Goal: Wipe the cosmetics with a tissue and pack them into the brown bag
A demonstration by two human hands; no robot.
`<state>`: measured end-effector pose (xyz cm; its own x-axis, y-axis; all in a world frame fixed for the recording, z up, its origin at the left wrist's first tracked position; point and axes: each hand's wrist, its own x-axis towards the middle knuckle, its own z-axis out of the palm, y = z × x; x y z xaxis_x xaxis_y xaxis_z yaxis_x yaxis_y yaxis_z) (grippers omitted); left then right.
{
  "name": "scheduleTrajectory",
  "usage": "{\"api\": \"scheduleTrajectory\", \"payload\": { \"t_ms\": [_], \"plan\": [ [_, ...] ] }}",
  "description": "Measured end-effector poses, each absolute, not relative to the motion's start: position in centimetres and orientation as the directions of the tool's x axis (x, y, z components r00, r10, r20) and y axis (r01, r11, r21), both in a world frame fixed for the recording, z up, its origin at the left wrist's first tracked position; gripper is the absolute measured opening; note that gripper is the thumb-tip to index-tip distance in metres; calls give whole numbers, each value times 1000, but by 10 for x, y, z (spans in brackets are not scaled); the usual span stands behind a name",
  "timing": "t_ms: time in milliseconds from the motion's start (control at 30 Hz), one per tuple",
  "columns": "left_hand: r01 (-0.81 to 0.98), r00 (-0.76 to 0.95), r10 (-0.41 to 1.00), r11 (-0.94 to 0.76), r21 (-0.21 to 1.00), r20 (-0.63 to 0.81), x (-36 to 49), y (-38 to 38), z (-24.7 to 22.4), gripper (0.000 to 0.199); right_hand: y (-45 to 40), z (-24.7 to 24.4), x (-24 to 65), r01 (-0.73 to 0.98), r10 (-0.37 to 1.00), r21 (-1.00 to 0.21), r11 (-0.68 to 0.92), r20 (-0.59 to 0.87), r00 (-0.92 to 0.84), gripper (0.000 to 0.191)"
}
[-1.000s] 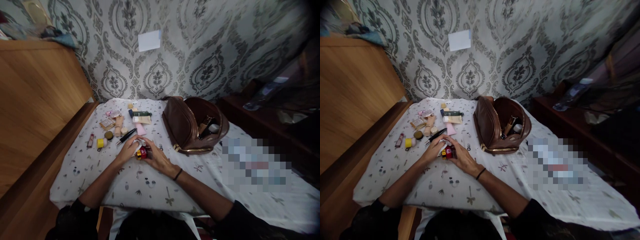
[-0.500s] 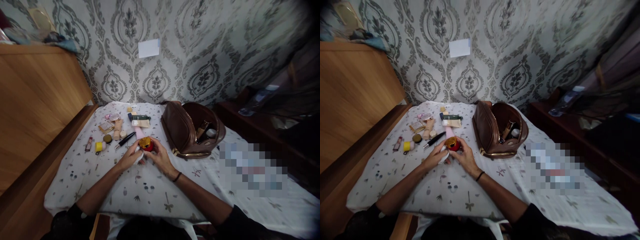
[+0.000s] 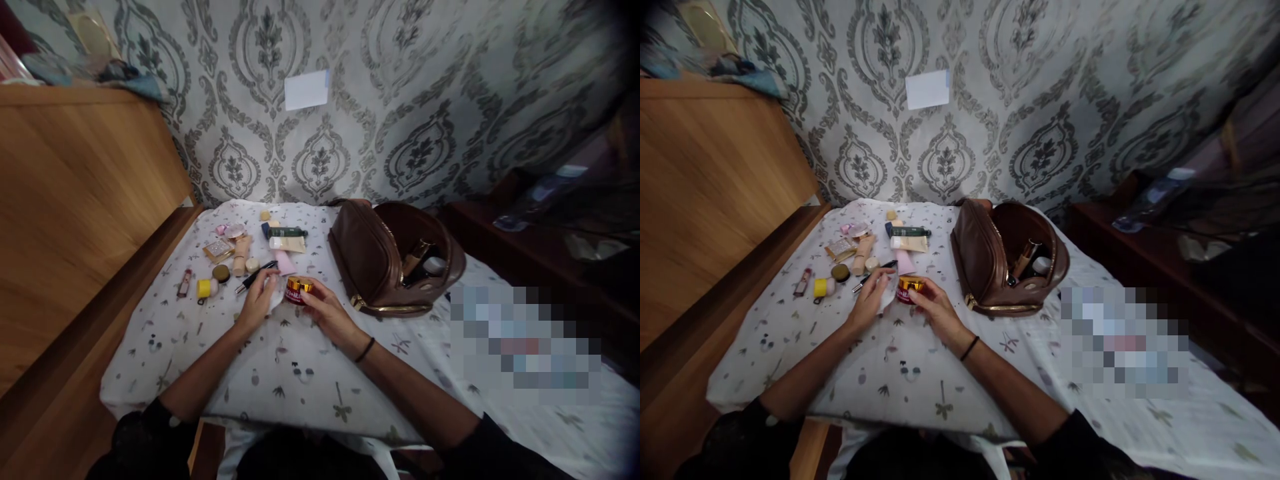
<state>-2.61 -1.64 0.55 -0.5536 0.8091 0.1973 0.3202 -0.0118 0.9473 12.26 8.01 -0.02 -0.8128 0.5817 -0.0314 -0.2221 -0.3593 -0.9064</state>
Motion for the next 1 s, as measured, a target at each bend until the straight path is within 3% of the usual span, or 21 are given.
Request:
{"api": "scheduleTrajectory", "payload": {
  "t_ms": [100,233,333,400,500,667,1000],
  "plan": [
    [358,-588,763,-54,932,269,-23,-19,7,52,79,-2,121,-246,578,-910,-332,10,-816,46],
    [368,-401,853,-183,912,333,-16,-21,2,68,80,-9,117,-280,620,-904,-325,20,-784,49],
    [531,-265,875,-217,819,404,-16,-22,-4,91,83,-12,117,-285,638,-898,-335,7,-770,47],
    [653,-199,872,-221,724,447,-19,-22,-7,94,84,-12,119,-274,623,-903,-330,9,-782,44],
    [743,-152,888,-186,643,433,-23,-23,-6,85,85,-12,121,-222,569,-915,-338,-11,-822,44],
    [740,-219,903,-92,666,369,-19,-25,-2,74,86,-12,122,-190,535,-924,-332,-19,-844,64],
    [773,-87,868,-251,583,489,-26,-27,1,43,89,-13,124,-133,490,-954,-268,-17,-872,51]
  ]
}}
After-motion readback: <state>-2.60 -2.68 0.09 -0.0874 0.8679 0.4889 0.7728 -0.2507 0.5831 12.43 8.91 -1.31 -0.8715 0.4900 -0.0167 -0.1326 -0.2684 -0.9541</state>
